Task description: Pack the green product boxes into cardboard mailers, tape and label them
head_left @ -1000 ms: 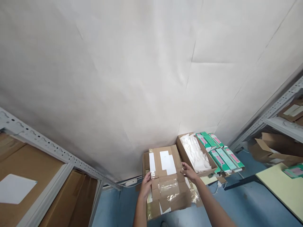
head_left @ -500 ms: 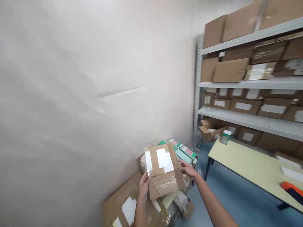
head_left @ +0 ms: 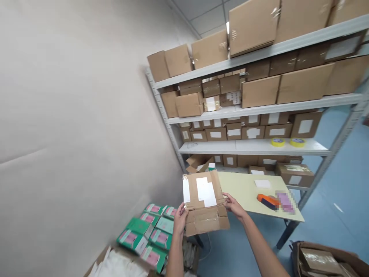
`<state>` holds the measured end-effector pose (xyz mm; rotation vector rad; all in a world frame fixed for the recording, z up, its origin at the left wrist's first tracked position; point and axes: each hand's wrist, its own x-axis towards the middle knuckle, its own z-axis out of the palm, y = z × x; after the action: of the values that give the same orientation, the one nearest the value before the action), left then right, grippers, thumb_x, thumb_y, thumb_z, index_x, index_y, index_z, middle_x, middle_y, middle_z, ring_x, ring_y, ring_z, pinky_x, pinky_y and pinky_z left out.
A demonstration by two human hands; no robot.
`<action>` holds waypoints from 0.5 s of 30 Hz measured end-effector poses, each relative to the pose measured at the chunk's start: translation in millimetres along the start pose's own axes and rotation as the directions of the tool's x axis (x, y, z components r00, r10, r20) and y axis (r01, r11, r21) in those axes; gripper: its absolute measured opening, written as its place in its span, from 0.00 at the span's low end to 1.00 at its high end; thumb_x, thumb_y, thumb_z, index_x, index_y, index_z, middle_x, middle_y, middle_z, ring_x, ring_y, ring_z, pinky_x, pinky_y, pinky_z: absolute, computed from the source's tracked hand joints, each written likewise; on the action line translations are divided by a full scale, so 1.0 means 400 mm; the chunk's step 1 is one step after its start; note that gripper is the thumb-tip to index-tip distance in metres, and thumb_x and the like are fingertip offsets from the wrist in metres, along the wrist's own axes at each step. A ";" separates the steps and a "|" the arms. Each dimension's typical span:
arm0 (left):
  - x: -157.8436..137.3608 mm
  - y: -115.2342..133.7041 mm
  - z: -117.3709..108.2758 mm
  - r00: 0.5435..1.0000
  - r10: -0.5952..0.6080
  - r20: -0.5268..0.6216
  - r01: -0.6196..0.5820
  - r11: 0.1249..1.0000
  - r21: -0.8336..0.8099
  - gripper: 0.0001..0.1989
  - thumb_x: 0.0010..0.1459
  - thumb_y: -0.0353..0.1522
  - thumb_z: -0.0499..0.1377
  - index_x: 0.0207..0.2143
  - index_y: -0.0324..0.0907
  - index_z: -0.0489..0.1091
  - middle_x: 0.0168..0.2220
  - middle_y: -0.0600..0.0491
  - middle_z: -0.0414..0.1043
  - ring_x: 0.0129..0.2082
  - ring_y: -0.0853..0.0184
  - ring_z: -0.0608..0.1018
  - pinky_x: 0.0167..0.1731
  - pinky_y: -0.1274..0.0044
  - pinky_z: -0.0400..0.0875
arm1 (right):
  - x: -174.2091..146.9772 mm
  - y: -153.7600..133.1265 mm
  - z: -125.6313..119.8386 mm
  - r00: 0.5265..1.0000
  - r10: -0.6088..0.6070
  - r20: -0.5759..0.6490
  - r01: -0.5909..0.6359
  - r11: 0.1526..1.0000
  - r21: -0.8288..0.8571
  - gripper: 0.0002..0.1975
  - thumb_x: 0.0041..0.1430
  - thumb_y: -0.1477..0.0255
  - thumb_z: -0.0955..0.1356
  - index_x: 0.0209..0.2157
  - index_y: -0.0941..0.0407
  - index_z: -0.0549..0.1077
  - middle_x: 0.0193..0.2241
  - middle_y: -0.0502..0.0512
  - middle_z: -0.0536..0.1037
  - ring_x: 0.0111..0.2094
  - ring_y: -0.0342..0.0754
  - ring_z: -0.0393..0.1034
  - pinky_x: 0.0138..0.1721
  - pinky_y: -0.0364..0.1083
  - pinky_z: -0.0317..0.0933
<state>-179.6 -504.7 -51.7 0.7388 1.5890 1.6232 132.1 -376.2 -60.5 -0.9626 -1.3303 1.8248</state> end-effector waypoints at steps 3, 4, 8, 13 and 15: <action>0.078 -0.024 0.122 0.991 -0.015 0.132 0.017 1.000 -0.008 0.40 0.45 0.44 0.72 0.60 0.39 0.73 0.52 0.39 0.79 0.52 0.53 0.81 0.53 0.67 0.74 | 0.000 0.003 -0.107 0.994 -0.024 -0.108 0.029 0.999 0.041 0.35 0.47 0.63 0.71 0.59 0.47 0.69 0.41 0.52 0.76 0.44 0.52 0.73 0.43 0.49 0.66; 0.105 -0.033 0.156 0.986 -0.026 0.167 0.028 1.000 -0.006 0.41 0.44 0.44 0.72 0.60 0.39 0.72 0.52 0.39 0.80 0.52 0.53 0.81 0.52 0.67 0.75 | 0.001 0.005 -0.134 0.990 -0.025 -0.142 0.033 0.998 0.051 0.35 0.47 0.63 0.71 0.59 0.47 0.69 0.40 0.51 0.76 0.43 0.51 0.73 0.43 0.49 0.66; 0.214 -0.063 0.277 0.956 -0.082 0.281 0.082 0.997 0.009 0.42 0.41 0.44 0.73 0.59 0.38 0.73 0.51 0.38 0.80 0.50 0.52 0.82 0.50 0.67 0.75 | 0.015 0.008 -0.213 0.963 -0.006 -0.270 0.027 0.997 0.077 0.34 0.45 0.65 0.72 0.57 0.46 0.70 0.36 0.48 0.73 0.40 0.49 0.72 0.42 0.48 0.65; 0.363 -0.067 0.412 0.904 -0.121 0.410 0.119 0.992 0.031 0.37 0.41 0.42 0.72 0.54 0.39 0.77 0.53 0.39 0.79 0.54 0.51 0.80 0.53 0.67 0.74 | 0.066 -0.033 -0.281 0.930 0.006 -0.368 0.033 0.995 0.099 0.34 0.42 0.68 0.72 0.55 0.46 0.70 0.33 0.45 0.70 0.37 0.47 0.70 0.41 0.47 0.65; 0.425 -0.056 0.454 0.860 -0.140 0.490 0.134 0.990 0.049 0.37 0.40 0.42 0.72 0.55 0.40 0.77 0.54 0.39 0.78 0.55 0.51 0.79 0.53 0.67 0.73 | 0.094 -0.060 -0.304 0.916 0.006 -0.402 0.029 0.996 0.081 0.34 0.42 0.69 0.71 0.55 0.46 0.69 0.33 0.45 0.70 0.36 0.47 0.70 0.41 0.48 0.66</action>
<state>-124.3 -262.4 -77.1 0.9372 1.2463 1.1956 220.3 -281.7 -69.0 -1.2025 -0.9927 1.5510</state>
